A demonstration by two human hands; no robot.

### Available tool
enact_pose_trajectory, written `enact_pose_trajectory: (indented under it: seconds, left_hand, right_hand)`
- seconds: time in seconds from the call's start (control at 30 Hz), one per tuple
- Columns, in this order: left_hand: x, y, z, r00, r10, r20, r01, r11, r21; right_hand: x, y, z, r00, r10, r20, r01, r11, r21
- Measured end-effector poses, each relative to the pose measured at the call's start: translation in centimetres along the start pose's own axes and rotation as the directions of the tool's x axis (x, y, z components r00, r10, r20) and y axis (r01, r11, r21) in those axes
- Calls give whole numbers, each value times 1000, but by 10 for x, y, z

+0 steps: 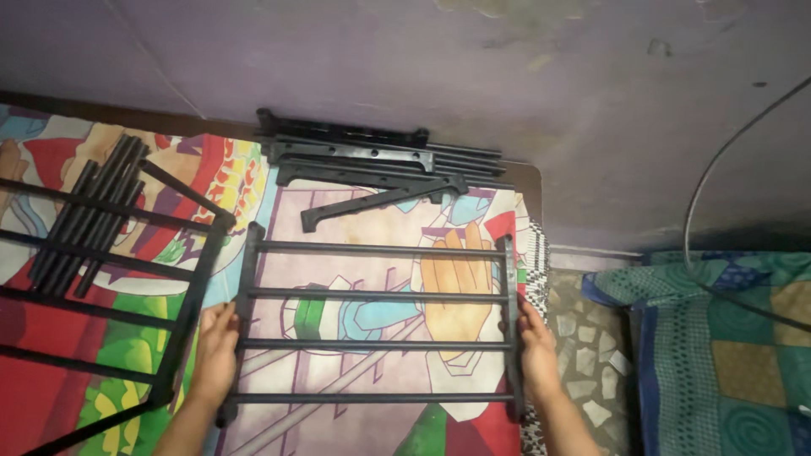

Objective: The person assembles a metal rack by inserting short black rods into the slots of two side frames on a table. They align and press each rod into place, forming ladder-like sections, and continue adding rods to complete the structure.

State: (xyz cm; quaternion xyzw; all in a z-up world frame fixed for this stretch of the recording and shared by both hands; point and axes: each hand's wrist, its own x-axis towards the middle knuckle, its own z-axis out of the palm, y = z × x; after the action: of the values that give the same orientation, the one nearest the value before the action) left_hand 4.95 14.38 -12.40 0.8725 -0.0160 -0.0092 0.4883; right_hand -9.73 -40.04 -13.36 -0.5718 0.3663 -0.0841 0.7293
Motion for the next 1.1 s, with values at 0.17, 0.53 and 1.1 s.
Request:
enact_pose_trajectory:
  seconds: [0.17,0.53,1.1]
  left_hand:
    - [-11,4,4,998,-67,1,67,998,17]
    - [-6,8,15,995,89,-50,-83,991,107]
    - [-73,302,-137,830,-535,-157,412,778,-473]
  right_hand:
    - [-14,-4,14,1000,-25,0,25,996,80]
    - [-14,-13,27,998,-55,-17,55,998,-24]
    - [-55,-262,40,841,-483,245,498,867,2]
